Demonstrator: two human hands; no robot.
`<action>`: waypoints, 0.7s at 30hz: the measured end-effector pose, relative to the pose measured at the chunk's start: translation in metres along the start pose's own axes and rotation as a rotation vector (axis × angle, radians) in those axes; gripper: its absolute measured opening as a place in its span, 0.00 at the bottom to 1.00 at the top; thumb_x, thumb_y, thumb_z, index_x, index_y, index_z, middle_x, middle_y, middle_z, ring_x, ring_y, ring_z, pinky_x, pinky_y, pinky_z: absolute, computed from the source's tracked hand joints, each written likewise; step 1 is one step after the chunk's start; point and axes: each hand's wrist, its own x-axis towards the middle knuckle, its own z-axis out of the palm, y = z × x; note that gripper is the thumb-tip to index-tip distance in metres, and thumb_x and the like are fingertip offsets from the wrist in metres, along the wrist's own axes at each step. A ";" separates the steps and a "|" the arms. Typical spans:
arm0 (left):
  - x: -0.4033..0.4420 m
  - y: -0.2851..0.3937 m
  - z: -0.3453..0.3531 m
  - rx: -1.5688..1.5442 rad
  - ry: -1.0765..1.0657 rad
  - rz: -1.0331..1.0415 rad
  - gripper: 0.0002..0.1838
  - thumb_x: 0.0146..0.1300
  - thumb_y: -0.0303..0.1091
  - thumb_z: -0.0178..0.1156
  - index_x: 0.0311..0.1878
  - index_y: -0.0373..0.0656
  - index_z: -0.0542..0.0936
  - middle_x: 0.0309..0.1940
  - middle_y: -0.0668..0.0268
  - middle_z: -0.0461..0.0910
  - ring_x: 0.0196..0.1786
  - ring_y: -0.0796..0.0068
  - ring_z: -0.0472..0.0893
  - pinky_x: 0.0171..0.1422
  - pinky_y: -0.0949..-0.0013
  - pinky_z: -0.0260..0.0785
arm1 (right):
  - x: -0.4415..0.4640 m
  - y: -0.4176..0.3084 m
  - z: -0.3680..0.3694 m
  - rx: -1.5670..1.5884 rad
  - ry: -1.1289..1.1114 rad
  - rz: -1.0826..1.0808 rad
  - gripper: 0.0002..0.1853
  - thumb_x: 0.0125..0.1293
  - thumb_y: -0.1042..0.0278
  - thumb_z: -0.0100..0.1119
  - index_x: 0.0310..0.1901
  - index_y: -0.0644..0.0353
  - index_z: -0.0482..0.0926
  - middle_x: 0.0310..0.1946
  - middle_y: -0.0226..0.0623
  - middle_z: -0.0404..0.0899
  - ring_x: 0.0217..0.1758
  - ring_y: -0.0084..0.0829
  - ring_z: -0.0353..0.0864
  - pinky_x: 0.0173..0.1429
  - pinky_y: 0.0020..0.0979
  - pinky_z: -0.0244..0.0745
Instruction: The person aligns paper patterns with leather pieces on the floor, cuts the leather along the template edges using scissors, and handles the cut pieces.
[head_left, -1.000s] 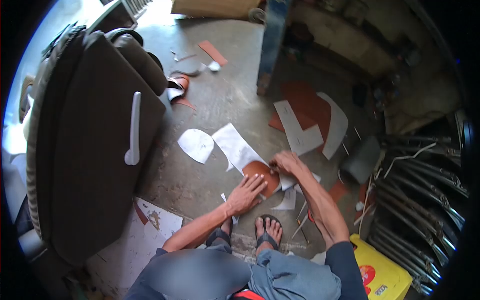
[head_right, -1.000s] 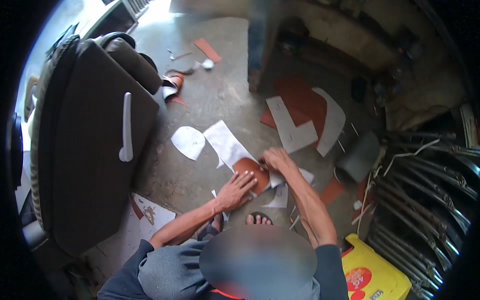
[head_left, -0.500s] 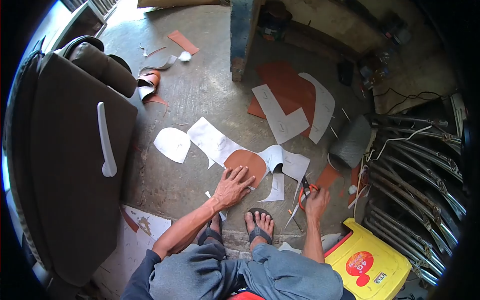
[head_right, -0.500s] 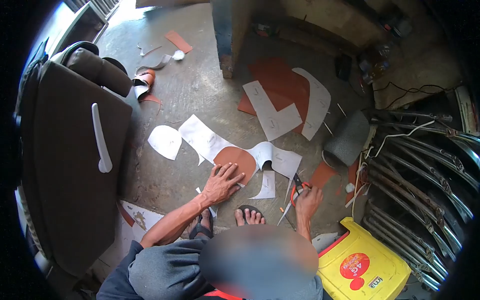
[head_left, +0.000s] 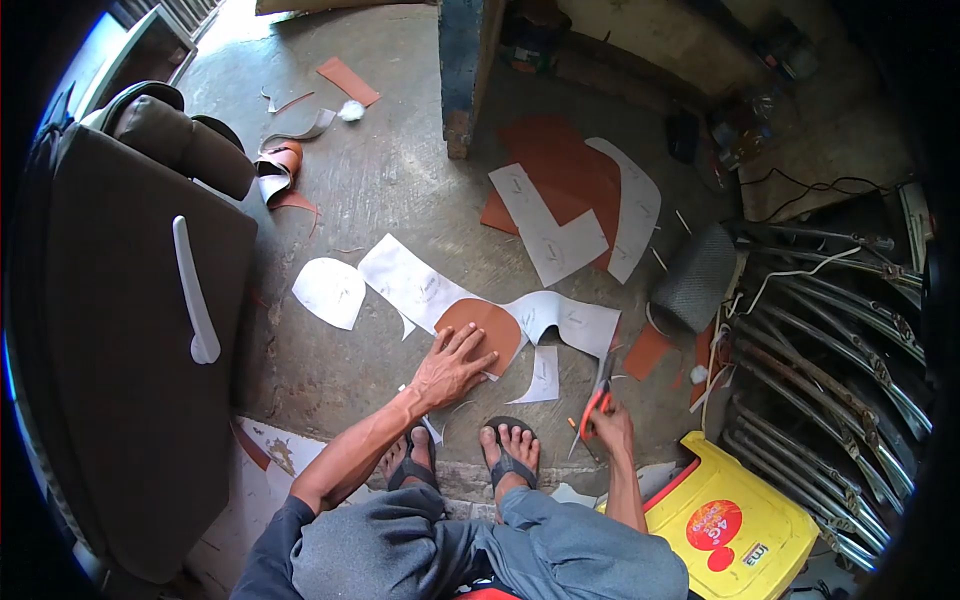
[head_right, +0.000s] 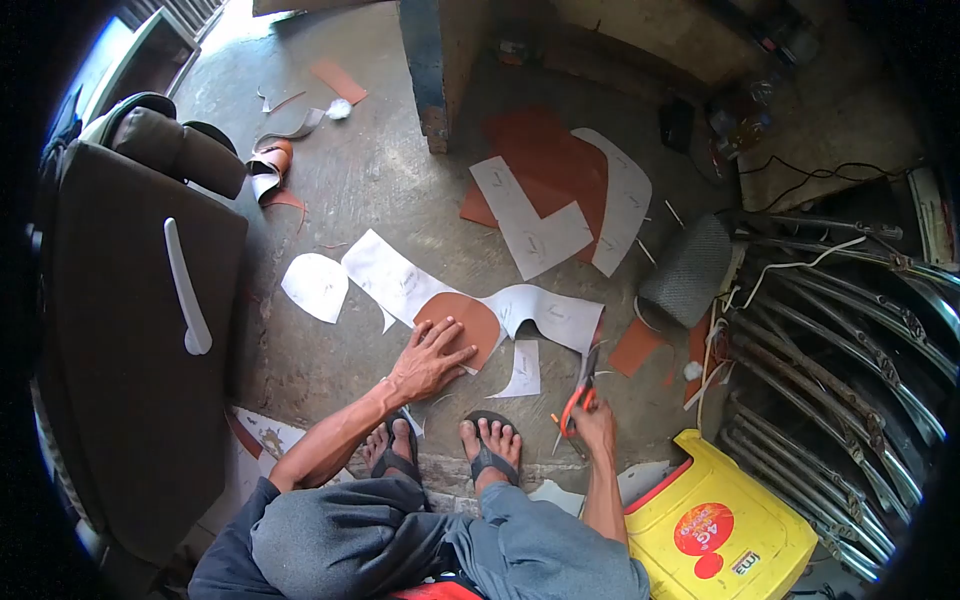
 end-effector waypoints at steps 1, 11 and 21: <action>0.000 0.000 0.000 0.004 -0.006 0.002 0.25 0.68 0.49 0.60 0.68 0.62 0.76 0.74 0.55 0.63 0.80 0.56 0.56 0.81 0.44 0.46 | -0.009 0.018 0.008 0.076 -0.008 -0.030 0.23 0.63 0.50 0.68 0.49 0.60 0.77 0.32 0.40 0.81 0.37 0.43 0.83 0.43 0.44 0.80; 0.002 -0.003 -0.001 -0.005 0.011 0.008 0.24 0.68 0.50 0.60 0.66 0.62 0.78 0.74 0.57 0.64 0.80 0.57 0.57 0.81 0.35 0.37 | -0.099 -0.057 0.025 0.050 -0.164 -0.216 0.29 0.57 0.39 0.72 0.38 0.64 0.84 0.30 0.47 0.85 0.35 0.43 0.86 0.43 0.40 0.79; 0.002 -0.007 0.000 -0.031 0.009 0.003 0.21 0.68 0.49 0.60 0.64 0.64 0.80 0.73 0.58 0.66 0.79 0.58 0.58 0.80 0.30 0.34 | -0.071 -0.110 0.033 0.042 -0.226 -0.170 0.29 0.59 0.39 0.71 0.39 0.65 0.83 0.30 0.45 0.85 0.32 0.39 0.85 0.41 0.39 0.78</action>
